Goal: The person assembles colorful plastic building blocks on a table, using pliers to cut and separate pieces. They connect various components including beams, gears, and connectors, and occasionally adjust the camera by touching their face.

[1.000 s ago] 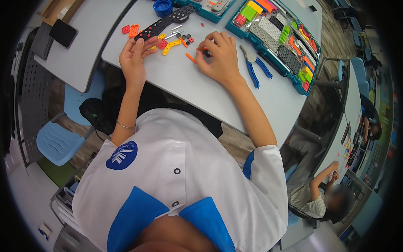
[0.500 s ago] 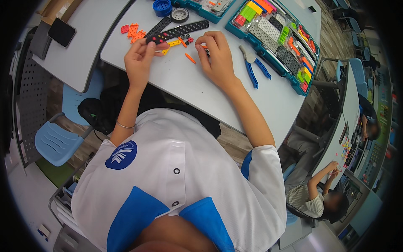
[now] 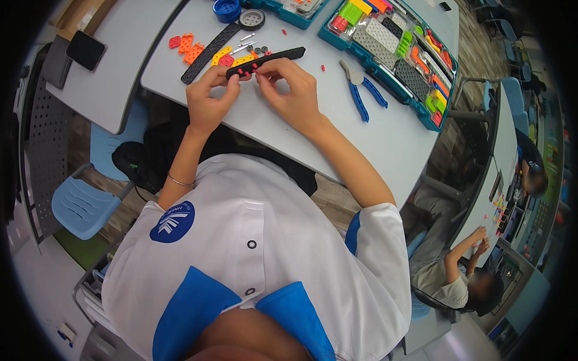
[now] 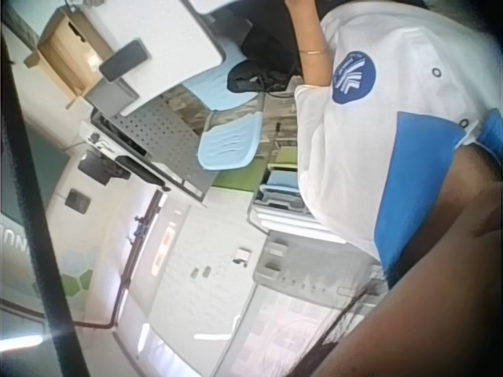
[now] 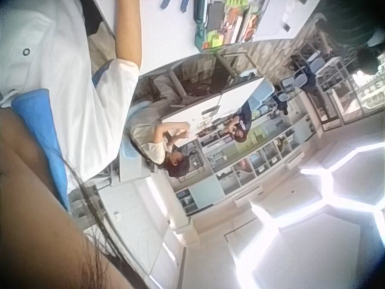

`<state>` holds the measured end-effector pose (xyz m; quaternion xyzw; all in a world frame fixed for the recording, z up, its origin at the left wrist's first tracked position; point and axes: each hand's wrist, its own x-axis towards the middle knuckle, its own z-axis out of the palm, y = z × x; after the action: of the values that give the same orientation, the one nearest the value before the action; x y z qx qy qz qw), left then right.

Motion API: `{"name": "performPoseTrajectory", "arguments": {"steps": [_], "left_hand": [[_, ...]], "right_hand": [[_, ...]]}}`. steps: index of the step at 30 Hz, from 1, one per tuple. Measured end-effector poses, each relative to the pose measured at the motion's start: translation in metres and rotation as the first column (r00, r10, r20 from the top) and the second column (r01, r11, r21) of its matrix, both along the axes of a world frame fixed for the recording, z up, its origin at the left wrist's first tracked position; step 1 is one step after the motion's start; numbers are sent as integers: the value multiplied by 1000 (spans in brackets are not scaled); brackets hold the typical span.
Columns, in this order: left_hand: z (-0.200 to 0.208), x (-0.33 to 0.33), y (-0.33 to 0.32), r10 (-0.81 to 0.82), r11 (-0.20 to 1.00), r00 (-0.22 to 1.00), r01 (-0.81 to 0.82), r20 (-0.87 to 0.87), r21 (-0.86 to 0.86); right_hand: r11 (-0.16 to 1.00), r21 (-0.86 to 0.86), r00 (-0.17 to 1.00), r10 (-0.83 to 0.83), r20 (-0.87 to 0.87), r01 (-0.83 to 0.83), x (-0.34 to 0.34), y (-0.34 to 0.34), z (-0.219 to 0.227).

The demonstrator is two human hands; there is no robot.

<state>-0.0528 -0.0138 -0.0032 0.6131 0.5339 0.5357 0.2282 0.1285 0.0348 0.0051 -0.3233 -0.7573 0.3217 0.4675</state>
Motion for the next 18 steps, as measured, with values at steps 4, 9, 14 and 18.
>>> {"name": "performPoseTrajectory", "arguments": {"steps": [4, 9, 14, 18], "left_hand": [[2, 0, -1, -11, 1000, 1000, 11, -24, 12], [-1, 1, 1, -20, 997, 1000, 21, -8, 79], [-1, 0, 0, -51, 997, 999, 51, -14, 53], [1, -1, -1, -99, 992, 994, 103, -49, 70]], "right_hand": [[1000, -16, 1000, -22, -11, 22, -1, -1, 3], [998, -70, 1000, -3, -24, 1, 0, 1, 0], [992, -125, 1000, -14, -13, 12, 1, 0, 1], [982, -191, 1000, -13, -19, 9, 3, 0, 0]]}}
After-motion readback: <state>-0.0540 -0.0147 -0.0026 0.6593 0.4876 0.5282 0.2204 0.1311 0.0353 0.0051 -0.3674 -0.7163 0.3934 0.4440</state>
